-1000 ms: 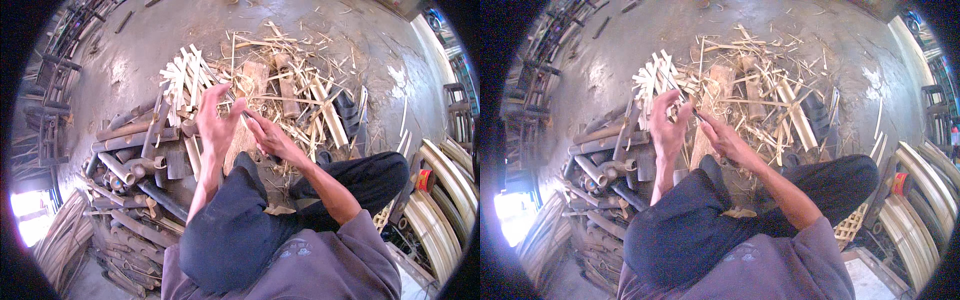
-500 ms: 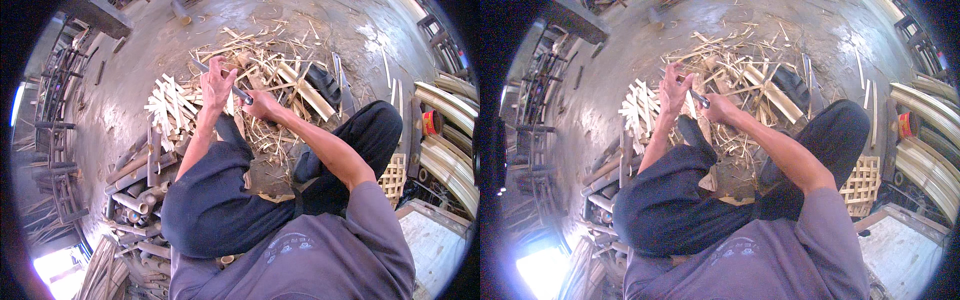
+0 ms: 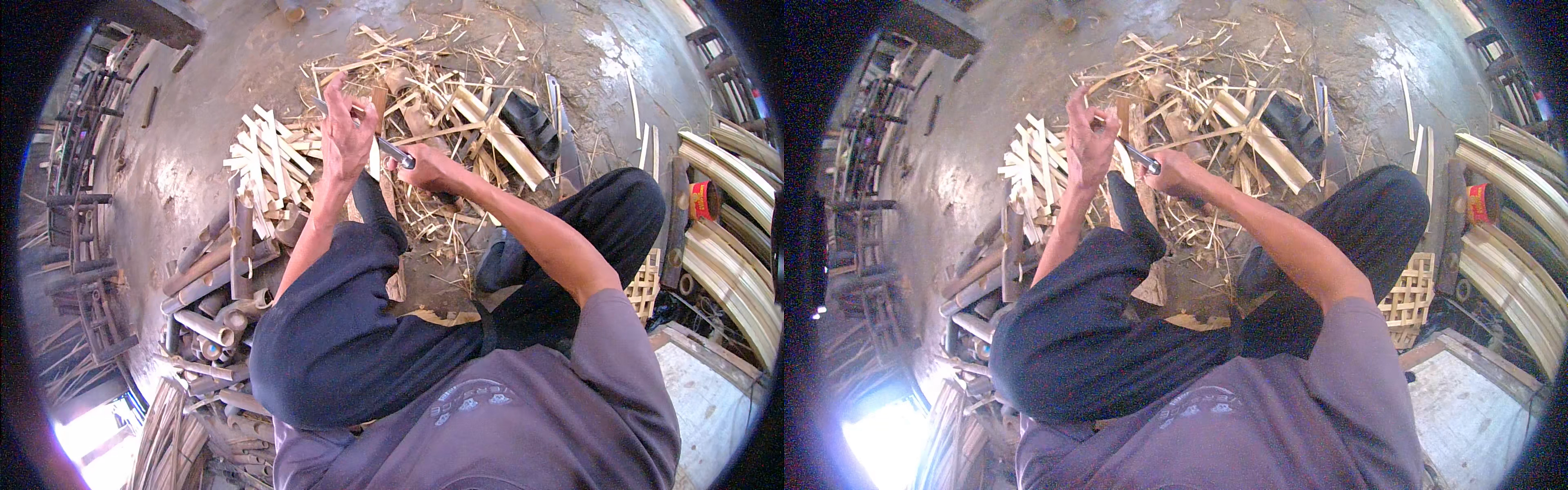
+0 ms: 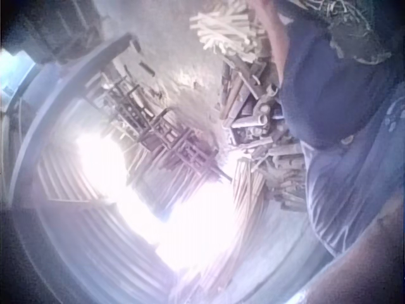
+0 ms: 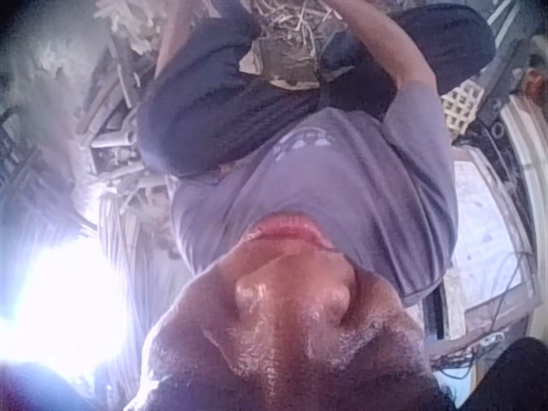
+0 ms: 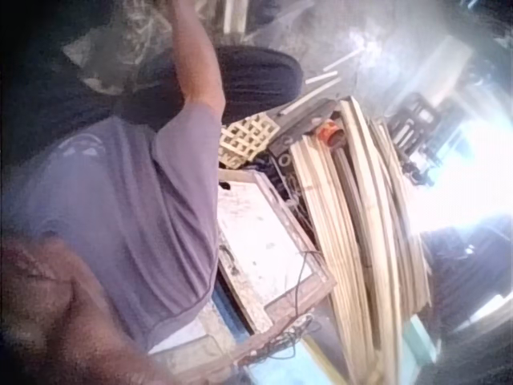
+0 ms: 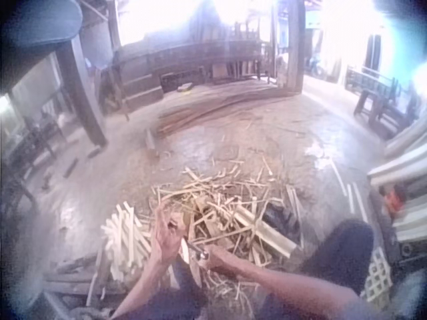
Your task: The person sits on the floor and uses a knife to shave thin strips from a piece of wood. They repeatedly scrape the blade along the wood to create shavings, which accumulate on the floor.
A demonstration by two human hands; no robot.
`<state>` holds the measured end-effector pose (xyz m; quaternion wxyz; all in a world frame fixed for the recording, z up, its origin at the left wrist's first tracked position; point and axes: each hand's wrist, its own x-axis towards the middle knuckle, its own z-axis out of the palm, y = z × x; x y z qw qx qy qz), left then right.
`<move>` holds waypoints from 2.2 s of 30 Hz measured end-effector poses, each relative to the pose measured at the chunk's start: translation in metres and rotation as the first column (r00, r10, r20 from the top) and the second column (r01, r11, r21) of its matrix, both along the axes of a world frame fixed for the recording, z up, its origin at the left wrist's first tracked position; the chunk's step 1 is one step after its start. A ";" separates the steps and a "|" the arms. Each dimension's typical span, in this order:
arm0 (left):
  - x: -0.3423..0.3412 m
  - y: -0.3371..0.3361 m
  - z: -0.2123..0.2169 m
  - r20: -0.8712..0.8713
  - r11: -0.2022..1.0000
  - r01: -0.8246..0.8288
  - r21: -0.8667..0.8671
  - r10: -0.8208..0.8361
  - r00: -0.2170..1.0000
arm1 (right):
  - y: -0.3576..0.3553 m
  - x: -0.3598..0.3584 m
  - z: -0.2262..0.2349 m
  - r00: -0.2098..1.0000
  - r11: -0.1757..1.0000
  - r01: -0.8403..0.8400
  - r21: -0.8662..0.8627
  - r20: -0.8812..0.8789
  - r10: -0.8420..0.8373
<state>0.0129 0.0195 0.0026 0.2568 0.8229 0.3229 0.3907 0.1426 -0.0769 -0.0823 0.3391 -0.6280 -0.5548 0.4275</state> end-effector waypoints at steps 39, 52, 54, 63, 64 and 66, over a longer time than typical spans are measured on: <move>-0.042 0.002 -0.033 0.069 0.966 0.080 -0.245 -0.065 0.996 | -0.009 0.004 -0.092 0.891 0.999 0.042 -0.007 0.452 -0.035; -0.051 0.007 -0.030 0.503 0.873 0.198 -0.446 0.061 0.862 | -0.013 -0.009 -0.085 0.963 0.921 -0.254 -0.296 -0.172 0.210; -0.043 0.022 -0.035 0.324 0.874 0.125 -0.470 0.039 0.945 | -0.011 -0.012 -0.094 0.985 0.933 -0.173 -0.317 -0.066 0.160; 0.001 0.080 -0.076 -0.022 0.657 0.058 -0.752 -0.113 0.993 | -0.003 -0.021 -0.110 0.982 0.959 -0.105 -0.262 0.128 0.142; 0.005 0.077 -0.075 -0.020 0.650 0.059 -0.758 -0.113 0.993 | -0.008 -0.021 -0.109 0.986 0.960 -0.087 -0.267 0.115 0.121; 0.001 0.074 -0.079 0.053 0.669 0.064 -0.740 -0.037 0.998 | -0.012 -0.024 -0.109 0.967 0.989 -0.044 -0.141 0.244 0.078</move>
